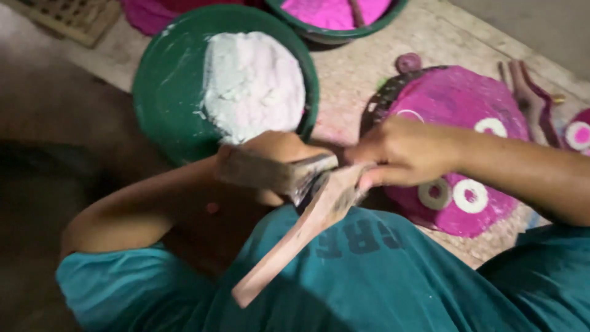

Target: The person scoops white dough into a handheld press, then presses it onto a pink glittery surface to form white rings. The person repeats this process multiple times, arranging the rings in a pattern on the pink surface.

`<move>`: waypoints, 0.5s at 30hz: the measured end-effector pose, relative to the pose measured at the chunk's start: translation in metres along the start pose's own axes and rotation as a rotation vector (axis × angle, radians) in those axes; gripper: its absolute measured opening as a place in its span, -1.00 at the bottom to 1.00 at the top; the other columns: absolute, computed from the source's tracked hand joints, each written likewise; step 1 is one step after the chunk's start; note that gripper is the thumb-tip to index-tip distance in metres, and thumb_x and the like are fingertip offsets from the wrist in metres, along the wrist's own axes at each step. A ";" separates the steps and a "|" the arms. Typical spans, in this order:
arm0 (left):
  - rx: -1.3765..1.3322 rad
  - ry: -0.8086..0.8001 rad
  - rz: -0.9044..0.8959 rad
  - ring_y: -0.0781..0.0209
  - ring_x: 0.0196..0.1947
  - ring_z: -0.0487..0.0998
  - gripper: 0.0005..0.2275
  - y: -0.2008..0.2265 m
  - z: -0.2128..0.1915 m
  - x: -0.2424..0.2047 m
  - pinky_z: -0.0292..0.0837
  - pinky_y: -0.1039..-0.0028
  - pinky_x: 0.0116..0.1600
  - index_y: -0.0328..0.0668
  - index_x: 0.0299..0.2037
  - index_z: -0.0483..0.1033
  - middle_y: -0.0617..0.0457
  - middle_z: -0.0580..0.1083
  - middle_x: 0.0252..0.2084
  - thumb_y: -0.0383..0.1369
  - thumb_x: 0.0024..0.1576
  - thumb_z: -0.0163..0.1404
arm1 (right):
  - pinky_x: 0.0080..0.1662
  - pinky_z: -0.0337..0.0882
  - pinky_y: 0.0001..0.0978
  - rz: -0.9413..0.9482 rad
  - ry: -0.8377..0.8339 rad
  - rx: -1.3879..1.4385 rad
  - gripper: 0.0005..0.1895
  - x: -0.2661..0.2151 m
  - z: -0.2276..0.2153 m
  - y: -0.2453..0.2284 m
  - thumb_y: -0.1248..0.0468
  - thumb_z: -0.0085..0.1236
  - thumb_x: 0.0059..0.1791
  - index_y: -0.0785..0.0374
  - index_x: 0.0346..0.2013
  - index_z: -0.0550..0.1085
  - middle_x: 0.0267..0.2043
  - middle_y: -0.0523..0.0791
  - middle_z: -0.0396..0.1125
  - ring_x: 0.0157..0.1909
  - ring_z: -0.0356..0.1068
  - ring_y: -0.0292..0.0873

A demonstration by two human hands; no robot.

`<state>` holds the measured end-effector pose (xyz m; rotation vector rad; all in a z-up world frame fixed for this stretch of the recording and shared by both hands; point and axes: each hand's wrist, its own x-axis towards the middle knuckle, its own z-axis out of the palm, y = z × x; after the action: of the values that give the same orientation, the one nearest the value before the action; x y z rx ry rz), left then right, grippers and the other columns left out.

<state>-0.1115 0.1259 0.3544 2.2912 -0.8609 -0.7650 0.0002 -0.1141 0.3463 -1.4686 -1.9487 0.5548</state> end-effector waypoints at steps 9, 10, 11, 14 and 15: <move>-0.959 0.690 -0.175 0.08 -0.20 0.61 -0.77 -0.018 0.036 -0.034 0.52 0.26 -0.08 -0.09 -0.07 0.48 0.00 0.57 -0.23 -0.28 0.09 0.11 | -0.29 0.43 -0.17 -0.007 0.004 0.401 -0.69 0.041 0.024 0.030 0.09 0.04 0.13 0.33 -0.18 0.47 -0.35 0.00 0.42 -0.31 0.50 0.06; -1.017 0.746 -0.144 0.09 -0.17 0.60 -0.76 -0.026 0.039 -0.031 0.52 0.25 -0.05 -0.09 -0.06 0.48 0.00 0.56 -0.21 -0.28 0.10 0.11 | -0.27 0.45 -0.18 -0.024 0.020 0.432 -0.69 0.046 0.021 0.029 0.10 0.03 0.14 0.33 -0.16 0.47 -0.32 0.00 0.43 -0.28 0.51 0.06; -1.074 0.800 -0.108 0.10 -0.15 0.60 -0.76 -0.036 0.041 -0.028 0.53 0.24 -0.02 -0.10 -0.05 0.48 0.00 0.56 -0.19 -0.28 0.10 0.12 | -0.28 0.42 -0.17 -0.011 0.059 0.270 -0.70 0.049 0.015 0.028 0.08 0.08 0.08 0.29 -0.22 0.47 -0.35 -0.03 0.41 -0.31 0.48 0.04; -1.193 0.804 0.006 0.13 -0.09 0.59 -0.74 -0.071 0.037 -0.042 0.56 0.22 0.05 -0.13 -0.03 0.48 0.01 0.55 -0.13 -0.27 0.12 0.12 | -0.32 0.35 -0.12 0.039 0.103 -0.385 -0.68 0.055 -0.021 0.029 0.00 0.24 -0.07 0.18 -0.34 0.47 -0.46 -0.09 0.33 -0.38 0.41 0.01; -1.240 0.768 0.047 0.14 -0.07 0.59 -0.73 -0.083 0.039 -0.057 0.56 0.21 0.08 -0.13 -0.02 0.47 0.01 0.54 -0.11 -0.27 0.12 0.13 | -0.33 0.35 -0.11 0.065 0.072 -0.703 -0.64 0.054 -0.035 0.031 -0.04 0.30 -0.10 0.17 -0.35 0.48 -0.50 -0.11 0.30 -0.38 0.41 0.01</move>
<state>-0.1416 0.2073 0.2894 1.2163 0.0077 -0.1894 0.0365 -0.0546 0.3636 -1.9304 -2.1511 -0.1944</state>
